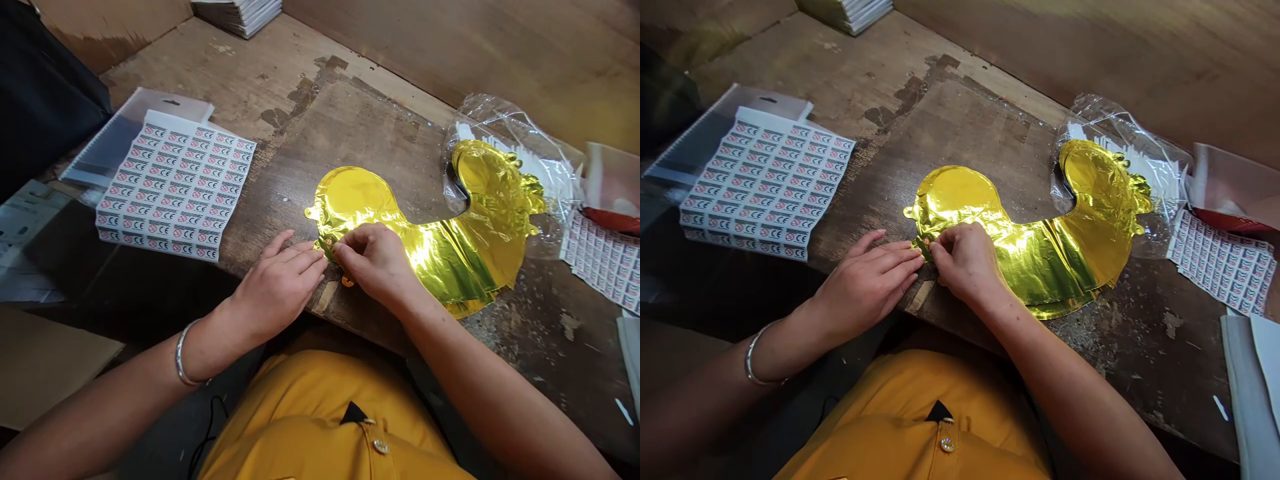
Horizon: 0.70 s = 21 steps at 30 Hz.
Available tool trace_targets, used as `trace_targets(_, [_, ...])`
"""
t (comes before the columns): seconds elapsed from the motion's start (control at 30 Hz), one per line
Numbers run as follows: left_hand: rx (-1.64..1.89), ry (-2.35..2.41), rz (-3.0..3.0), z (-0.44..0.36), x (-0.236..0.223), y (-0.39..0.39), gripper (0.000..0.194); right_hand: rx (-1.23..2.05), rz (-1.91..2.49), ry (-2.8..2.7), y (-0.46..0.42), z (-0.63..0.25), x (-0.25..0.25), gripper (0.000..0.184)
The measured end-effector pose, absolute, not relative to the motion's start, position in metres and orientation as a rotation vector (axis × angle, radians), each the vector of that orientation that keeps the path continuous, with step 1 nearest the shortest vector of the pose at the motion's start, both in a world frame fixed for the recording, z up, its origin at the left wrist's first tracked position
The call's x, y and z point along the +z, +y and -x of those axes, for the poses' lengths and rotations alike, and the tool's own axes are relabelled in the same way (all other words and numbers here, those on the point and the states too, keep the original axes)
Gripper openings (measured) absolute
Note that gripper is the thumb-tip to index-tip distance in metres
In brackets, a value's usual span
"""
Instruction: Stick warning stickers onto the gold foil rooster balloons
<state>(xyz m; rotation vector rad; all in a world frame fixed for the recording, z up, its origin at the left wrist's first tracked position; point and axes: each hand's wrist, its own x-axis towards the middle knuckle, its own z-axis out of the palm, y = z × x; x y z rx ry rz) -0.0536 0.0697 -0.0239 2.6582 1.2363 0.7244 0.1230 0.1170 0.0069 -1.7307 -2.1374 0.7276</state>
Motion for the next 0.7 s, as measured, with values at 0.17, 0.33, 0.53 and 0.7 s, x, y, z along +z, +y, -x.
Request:
trace_targets(0.17, [0.722, 1.242, -2.678, 0.0528, -0.0223, 0.0691, 0.025, 0.679, 1.767, -2.121, 0.1156, -0.1216, 0.0038, 0.025])
trace_targets(0.33, [0.666, 1.244, -2.707, 0.053, -0.0224, 0.0689, 0.025, 0.654, 1.776, -2.123, 0.1146, -0.1213, 0.0031, 0.024])
trace_targets(0.53, [0.612, 1.179, -2.818, 0.0538, -0.023, 0.0709, 0.024, 0.588, 1.801, -2.145, 0.1133, -0.1173, 0.0035, 0.024])
trace_targets(0.7, [0.512, 1.181, -2.853, 0.0539, -0.0226, 0.073, 0.024, 0.391, 1.81, -2.258, 0.1092, -0.1219, 0.0024, 0.018])
